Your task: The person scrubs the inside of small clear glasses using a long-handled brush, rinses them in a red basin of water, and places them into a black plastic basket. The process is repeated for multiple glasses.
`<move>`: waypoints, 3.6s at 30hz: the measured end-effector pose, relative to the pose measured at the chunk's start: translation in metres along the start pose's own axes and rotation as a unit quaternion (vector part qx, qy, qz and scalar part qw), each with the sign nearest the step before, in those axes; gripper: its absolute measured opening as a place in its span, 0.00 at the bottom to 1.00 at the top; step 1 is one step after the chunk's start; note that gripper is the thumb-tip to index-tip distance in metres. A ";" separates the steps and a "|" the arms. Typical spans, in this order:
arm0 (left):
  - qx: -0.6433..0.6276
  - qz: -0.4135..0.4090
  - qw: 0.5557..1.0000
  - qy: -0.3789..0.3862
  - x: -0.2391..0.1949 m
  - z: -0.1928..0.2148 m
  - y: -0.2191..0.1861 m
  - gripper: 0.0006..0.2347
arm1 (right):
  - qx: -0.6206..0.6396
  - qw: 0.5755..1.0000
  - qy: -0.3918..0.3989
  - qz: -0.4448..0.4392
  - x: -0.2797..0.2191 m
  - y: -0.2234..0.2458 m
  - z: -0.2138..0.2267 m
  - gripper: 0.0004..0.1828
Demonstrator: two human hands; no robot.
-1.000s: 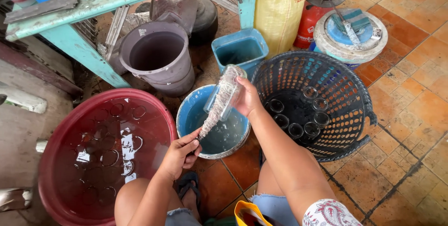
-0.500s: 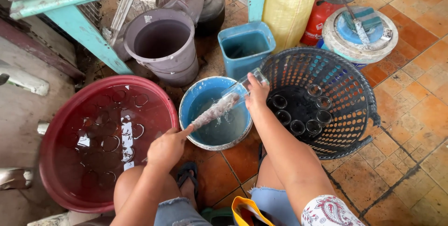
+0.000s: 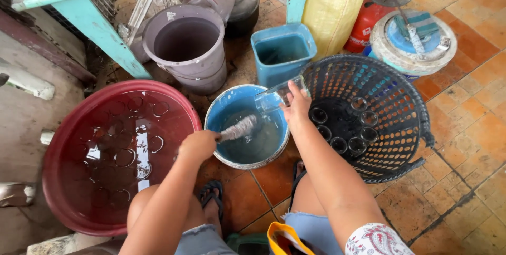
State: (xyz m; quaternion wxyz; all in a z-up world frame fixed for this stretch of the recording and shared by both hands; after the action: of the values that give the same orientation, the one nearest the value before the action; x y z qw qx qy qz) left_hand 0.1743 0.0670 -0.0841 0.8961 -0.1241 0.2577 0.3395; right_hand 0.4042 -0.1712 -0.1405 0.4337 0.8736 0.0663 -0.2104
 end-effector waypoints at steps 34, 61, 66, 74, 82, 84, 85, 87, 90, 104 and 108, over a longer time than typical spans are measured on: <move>-0.198 0.031 0.980 0.015 -0.071 0.064 0.054 0.19 | -0.518 0.812 0.181 0.201 -0.014 -0.072 -0.013 0.54; -0.270 0.019 0.962 -0.016 -0.148 0.088 0.069 0.17 | 0.100 0.984 0.038 -0.141 0.013 -0.013 0.006 0.36; -0.228 0.048 0.972 0.023 -0.175 0.093 0.066 0.18 | 0.123 0.982 -0.005 -0.141 -0.007 -0.013 -0.002 0.41; -0.101 -0.081 0.989 -0.068 -0.146 0.058 0.010 0.22 | 0.132 0.980 0.033 -0.148 -0.039 -0.032 -0.028 0.37; -0.594 -0.116 0.787 0.123 -0.118 -0.012 -0.044 0.20 | 0.214 0.926 0.259 -0.172 -0.080 -0.015 -0.067 0.48; -0.701 -0.061 0.673 0.227 -0.127 -0.025 -0.049 0.21 | 0.333 0.810 0.408 -0.257 -0.106 -0.003 -0.087 0.49; -0.700 -0.063 0.674 0.228 -0.119 -0.025 -0.050 0.21 | 0.334 0.810 0.408 -0.256 -0.104 0.002 -0.090 0.49; -0.667 -0.079 0.716 0.191 -0.108 -0.026 -0.047 0.20 | 0.280 0.851 0.390 -0.214 -0.099 0.005 -0.089 0.44; -0.394 -0.132 0.910 0.015 -0.116 0.025 -0.042 0.21 | 0.149 0.939 0.264 -0.166 -0.067 -0.006 -0.075 0.42; -0.617 -0.064 0.733 0.280 -0.129 -0.031 -0.046 0.23 | 0.173 0.953 0.236 -0.079 -0.067 0.015 -0.073 0.35; -0.725 -0.053 0.598 0.339 -0.141 -0.050 -0.051 0.15 | 0.228 0.906 0.333 -0.124 -0.082 0.019 -0.082 0.50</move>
State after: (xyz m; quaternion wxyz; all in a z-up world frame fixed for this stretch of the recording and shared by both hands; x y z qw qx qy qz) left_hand 0.0993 -0.0673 -0.0468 0.3766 -0.8522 0.2051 0.2997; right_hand 0.3608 -0.1127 -0.0480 0.1454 0.9528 0.2646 0.0316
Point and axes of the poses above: each hand's wrist, its own x-axis towards the middle knuckle, its own z-axis out of the back of the hand, y = z × x, the point moved 8 cm from there along x, towards the middle knuckle, and after that the axes turned 7 degrees about z, right-handed, at the moved point
